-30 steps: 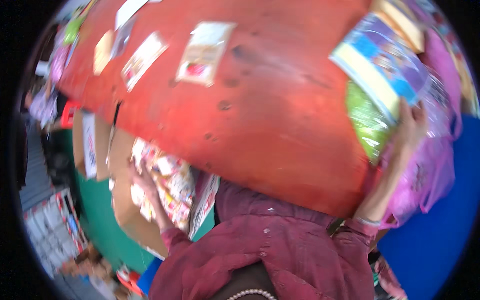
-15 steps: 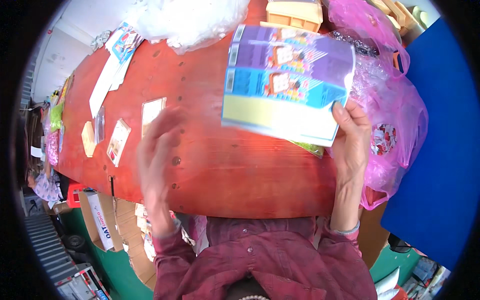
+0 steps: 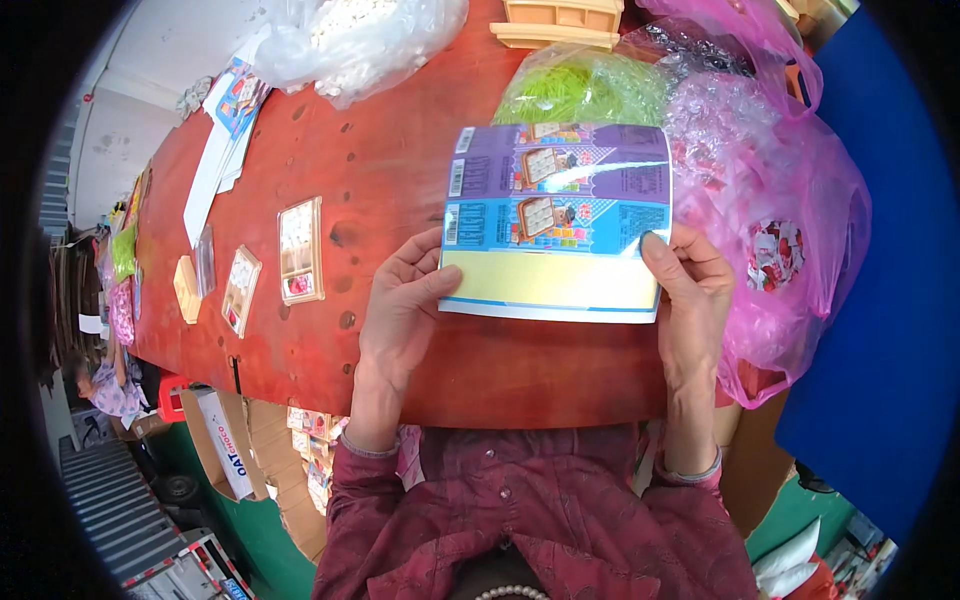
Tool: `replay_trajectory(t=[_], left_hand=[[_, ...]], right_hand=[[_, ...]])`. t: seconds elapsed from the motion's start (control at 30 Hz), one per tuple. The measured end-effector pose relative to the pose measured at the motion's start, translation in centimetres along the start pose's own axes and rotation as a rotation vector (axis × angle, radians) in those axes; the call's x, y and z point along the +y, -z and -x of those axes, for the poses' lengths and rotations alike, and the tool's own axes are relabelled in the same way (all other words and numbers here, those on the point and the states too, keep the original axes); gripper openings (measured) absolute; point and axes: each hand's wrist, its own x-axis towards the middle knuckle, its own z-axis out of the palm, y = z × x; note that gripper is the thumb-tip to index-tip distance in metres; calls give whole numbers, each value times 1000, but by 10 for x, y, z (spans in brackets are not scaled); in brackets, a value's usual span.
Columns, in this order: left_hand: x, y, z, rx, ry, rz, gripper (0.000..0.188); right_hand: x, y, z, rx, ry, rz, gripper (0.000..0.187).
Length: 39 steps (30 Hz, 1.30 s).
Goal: Applying adhesive labels to the bottom of plastic trays containing food items.
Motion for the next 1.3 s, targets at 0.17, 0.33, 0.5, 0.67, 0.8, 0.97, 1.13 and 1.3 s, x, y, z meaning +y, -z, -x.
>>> replay_trajectory(t=[0.17, 0.33, 0.5, 0.67, 0.8, 0.97, 1.13, 1.3], left_hand=[[-4, 1, 9, 73, -68, -41, 31], [-4, -11, 23, 84, -140, -166, 23], [-6, -19, 35, 38, -249, -281, 18], [-7, -19, 34, -26, -379, -325, 15], [-3, -23, 34, -50, -463, -475, 11], [-4, -25, 33, -22, -542, -606, 12], [-9, -24, 31, -16, -588, -610, 11], [-11, -22, 31, -7, -597, -643, 11]], right_hand=[[-12, -22, 17, 179, 579, 1007, 40], [-28, -60, 23, -296, 830, 1102, 39], [-9, -89, 25, -455, 834, 973, 37], [-1, -90, 29, -447, 906, 1038, 37], [-6, -97, 39, -451, 903, 1194, 37], [-9, -97, 39, -500, 880, 1280, 37], [-8, -95, 37, -523, 852, 1231, 34], [-5, -96, 34, -462, 960, 1179, 21]])
